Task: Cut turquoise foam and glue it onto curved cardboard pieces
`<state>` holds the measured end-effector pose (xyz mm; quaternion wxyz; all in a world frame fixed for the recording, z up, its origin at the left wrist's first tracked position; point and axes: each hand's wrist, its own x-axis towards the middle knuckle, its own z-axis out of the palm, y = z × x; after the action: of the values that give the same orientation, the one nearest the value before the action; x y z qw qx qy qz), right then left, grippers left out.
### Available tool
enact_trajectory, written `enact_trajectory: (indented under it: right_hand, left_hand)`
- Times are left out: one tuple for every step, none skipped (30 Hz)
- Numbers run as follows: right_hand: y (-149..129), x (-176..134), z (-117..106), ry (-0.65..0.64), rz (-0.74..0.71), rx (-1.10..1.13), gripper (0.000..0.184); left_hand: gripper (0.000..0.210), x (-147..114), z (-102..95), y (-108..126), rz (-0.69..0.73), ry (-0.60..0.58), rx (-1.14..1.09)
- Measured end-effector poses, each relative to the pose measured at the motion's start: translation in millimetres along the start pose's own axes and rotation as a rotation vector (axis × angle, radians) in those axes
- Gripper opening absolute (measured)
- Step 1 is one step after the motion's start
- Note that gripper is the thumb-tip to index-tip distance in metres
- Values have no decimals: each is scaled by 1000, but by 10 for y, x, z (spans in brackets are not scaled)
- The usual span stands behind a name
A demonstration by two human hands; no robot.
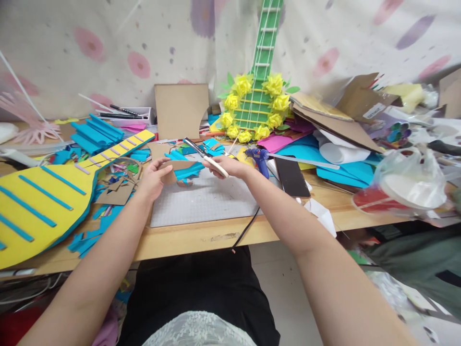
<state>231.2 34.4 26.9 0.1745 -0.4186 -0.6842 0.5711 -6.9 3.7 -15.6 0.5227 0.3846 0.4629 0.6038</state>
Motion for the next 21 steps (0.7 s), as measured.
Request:
enact_trajectory:
  right_hand:
    - [37,-2,34,59,-19,29,48]
    - [77,0,74,118,-33,60,47]
    - [119,4,118,187,-42,95,47]
    - [162,12,165,257,-42,125,46]
    - [203,22,211,312,-42,151,46]
    - [240,34,255,369,-50,170,45]
    - [270,47,295,422,-70,183,45]
    - [292,61,329,460,-102,199,45]
    - [306,76,354,491,-134,209,46]
    - [311,91,372,507,-162,221,48]
    - [311,108,382,514,-181,237,49]
    - [307,125,385,517,-190,255,50]
    - [303,142,383,521,-192,277,51]
    - [304,159,377,526,-191,300,52]
    - [309,175,369,534,-190,321,52]
    - [321,188,361,543,-192,338,53]
    - [338,198,355,552,-196,351,53]
    - [357,204,352,554,-199,359,53]
    - [375,204,352,551,-198,363,53]
    - [390,199,357,539,-196,363,53]
    - [398,189,365,520,-192,361,52]
  left_hand:
    - [41,-2,4,3,-13,-1,-8]
    - [39,-6,9,7,-33,-2,-14]
    - [38,-11,15,11,-57,-2,-19]
    - [37,-17,23,14,-81,0,-21]
    - [36,-24,31,16,-98,3,-22]
    - [36,-32,42,18,-107,4,-22]
    - [35,-39,54,18,-111,5,-23]
    - [35,-47,69,17,-111,8,-21]
    - [35,-55,85,17,-114,12,-17]
    - [34,-64,102,18,-117,14,-8]
    - [34,-72,119,20,-120,11,8]
    - [32,-79,135,24,-121,3,34]
    - [30,-84,148,31,-118,-13,71]
    - [28,-85,157,42,-112,-35,114]
    - [27,-82,162,58,-105,-61,162]
    - [25,-74,163,79,-98,-86,213]
    - [23,-59,162,107,-92,-112,266]
    - [22,-39,162,141,-84,-143,320]
    - [21,-14,166,181,-72,-180,377]
    - [19,13,178,224,-60,-231,441]
    - [18,43,200,268,-45,-297,505]
